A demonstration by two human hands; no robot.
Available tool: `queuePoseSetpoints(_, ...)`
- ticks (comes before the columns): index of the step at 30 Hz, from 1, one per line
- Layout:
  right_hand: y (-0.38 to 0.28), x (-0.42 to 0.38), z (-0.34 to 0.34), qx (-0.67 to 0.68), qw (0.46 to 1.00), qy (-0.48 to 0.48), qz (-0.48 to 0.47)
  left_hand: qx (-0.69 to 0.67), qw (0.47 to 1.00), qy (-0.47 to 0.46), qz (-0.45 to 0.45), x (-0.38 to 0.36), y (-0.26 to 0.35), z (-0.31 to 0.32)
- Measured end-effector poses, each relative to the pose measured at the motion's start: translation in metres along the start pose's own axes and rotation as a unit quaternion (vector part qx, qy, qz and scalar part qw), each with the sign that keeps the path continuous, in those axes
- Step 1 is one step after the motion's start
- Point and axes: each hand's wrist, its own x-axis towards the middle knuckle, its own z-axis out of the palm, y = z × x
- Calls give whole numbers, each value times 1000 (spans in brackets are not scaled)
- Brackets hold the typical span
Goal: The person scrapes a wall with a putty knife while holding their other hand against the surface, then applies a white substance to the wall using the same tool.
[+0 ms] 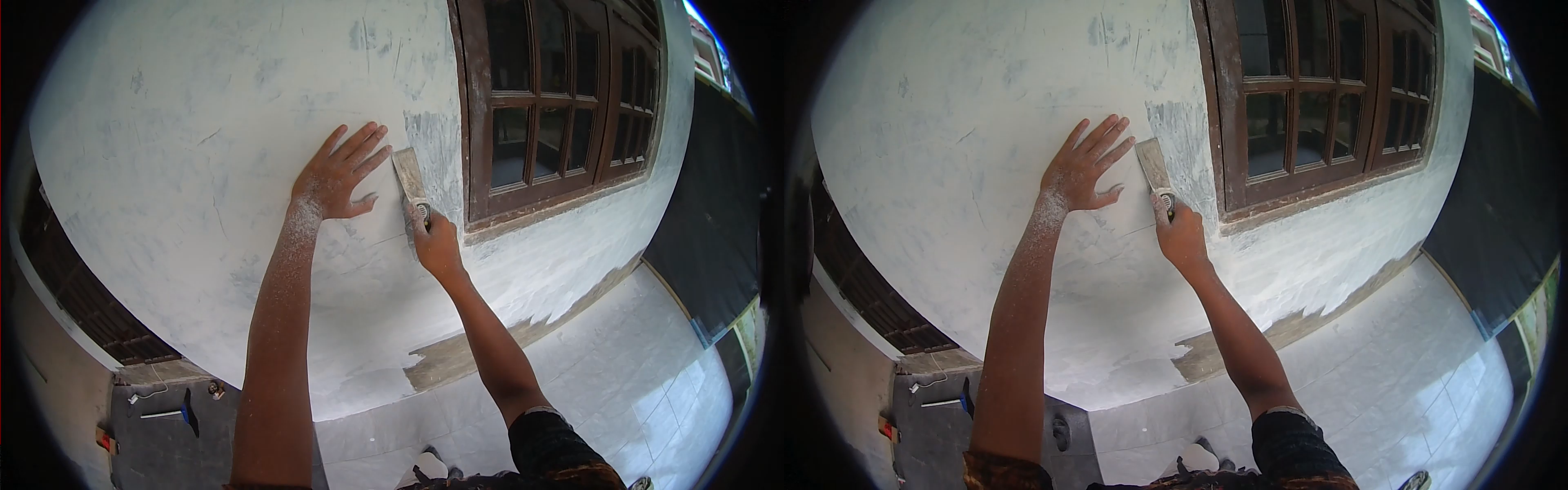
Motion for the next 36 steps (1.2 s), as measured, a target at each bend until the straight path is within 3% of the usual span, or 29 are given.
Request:
queuePoseSetpoints(6, 19, -15, 5, 14, 1000, -5, 1, -10, 1000, 0, 0, 0, 0, 0)
queuePoseSetpoints(10, -4, 2, 1, 4, 1000, 7, -15, -9, 1000, -2, 0, 0, 0, 0)
queuePoseSetpoints(15, 27, -13, 8, 16, 1000, 1, -3, -2, 1000, -5, 0, 0, 0, -1)
queuePoseSetpoints(23, 7, 3, 6, 7, 999, 16, -32, 4, 1000, 4, 0, 0, 1, 1)
queuePoseSetpoints(29, 9, -8, 4, 30, 1000, 4, -4, 27, 1000, -5, -3, 0, 1, -2)
queuePoseSetpoints(32, -4, 6, 3, 20, 999, 21, -39, 30, 1000, -8, -1, 0, 1, -2)
queuePoseSetpoints(36, 20, -12, 6, 6, 1000, 2, -3, 27, 1000, -10, -4, 0, 1, -3)
